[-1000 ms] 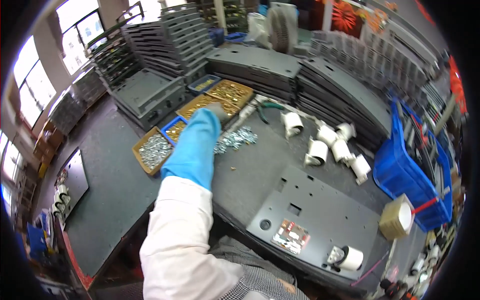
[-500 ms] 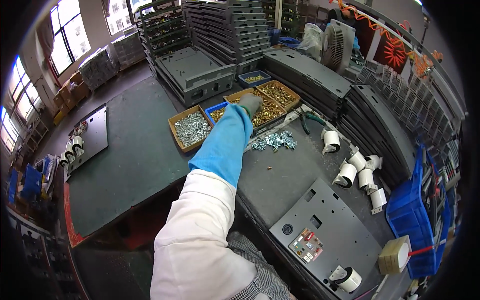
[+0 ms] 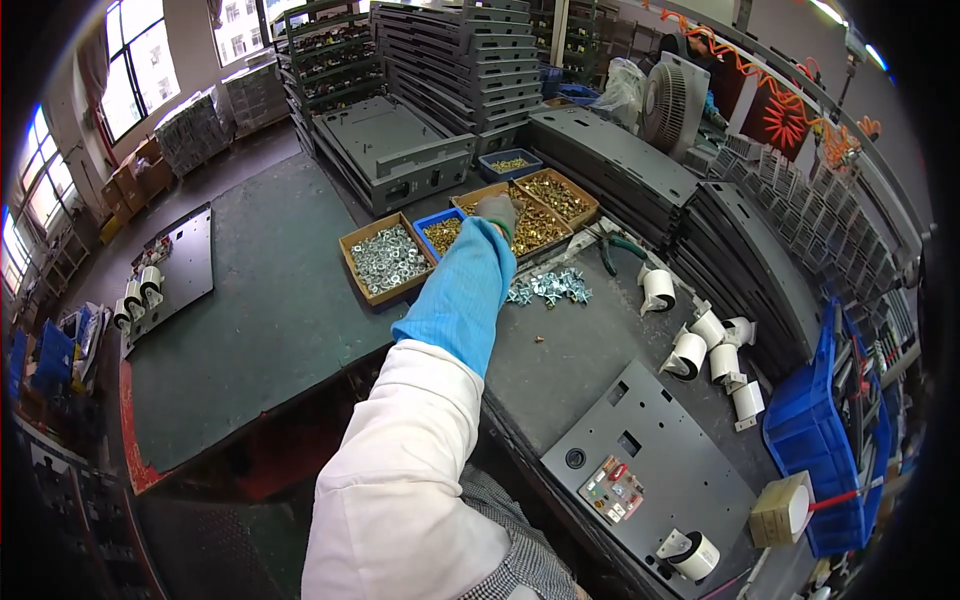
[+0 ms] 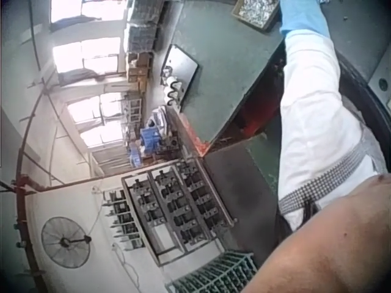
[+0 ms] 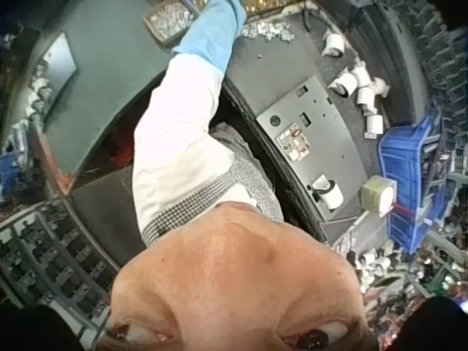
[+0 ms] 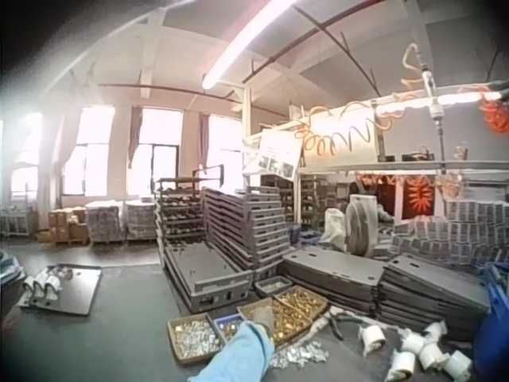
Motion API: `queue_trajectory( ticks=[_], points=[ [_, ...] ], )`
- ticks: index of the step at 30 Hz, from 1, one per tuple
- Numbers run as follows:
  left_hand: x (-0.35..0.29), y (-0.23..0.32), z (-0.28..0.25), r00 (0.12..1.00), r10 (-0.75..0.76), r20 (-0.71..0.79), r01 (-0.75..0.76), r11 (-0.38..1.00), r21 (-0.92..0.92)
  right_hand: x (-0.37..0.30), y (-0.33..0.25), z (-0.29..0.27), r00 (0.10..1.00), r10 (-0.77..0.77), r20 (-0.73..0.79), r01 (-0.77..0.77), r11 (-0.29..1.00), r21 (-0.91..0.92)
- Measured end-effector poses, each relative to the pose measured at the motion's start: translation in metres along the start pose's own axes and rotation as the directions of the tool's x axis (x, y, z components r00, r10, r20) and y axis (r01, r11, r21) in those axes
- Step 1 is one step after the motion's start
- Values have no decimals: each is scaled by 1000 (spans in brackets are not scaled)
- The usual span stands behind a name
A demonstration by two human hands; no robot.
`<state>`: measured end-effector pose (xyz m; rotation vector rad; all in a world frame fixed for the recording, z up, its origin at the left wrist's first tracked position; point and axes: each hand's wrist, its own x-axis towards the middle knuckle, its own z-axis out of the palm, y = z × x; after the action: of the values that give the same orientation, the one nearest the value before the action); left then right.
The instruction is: The person assembles a circuit board and a mechanical component into an electronics housing by securing them with screws using an electric screwdriver.
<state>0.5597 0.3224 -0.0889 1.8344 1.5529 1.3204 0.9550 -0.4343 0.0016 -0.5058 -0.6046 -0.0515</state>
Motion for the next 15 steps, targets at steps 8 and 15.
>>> queue_trajectory(
  ticks=[8, 15],
  points=[
    [-184, 211, -16, 675, -10, 738, 735, -72, -674, -3, -49, 6, 990, -131, -47, 127, 990, -65],
    [-427, 309, -97, -22, 460, 888, 923, 350, -158, -61, -153, 67, 894, -448, -23, 331, 693, -640]
  ],
)
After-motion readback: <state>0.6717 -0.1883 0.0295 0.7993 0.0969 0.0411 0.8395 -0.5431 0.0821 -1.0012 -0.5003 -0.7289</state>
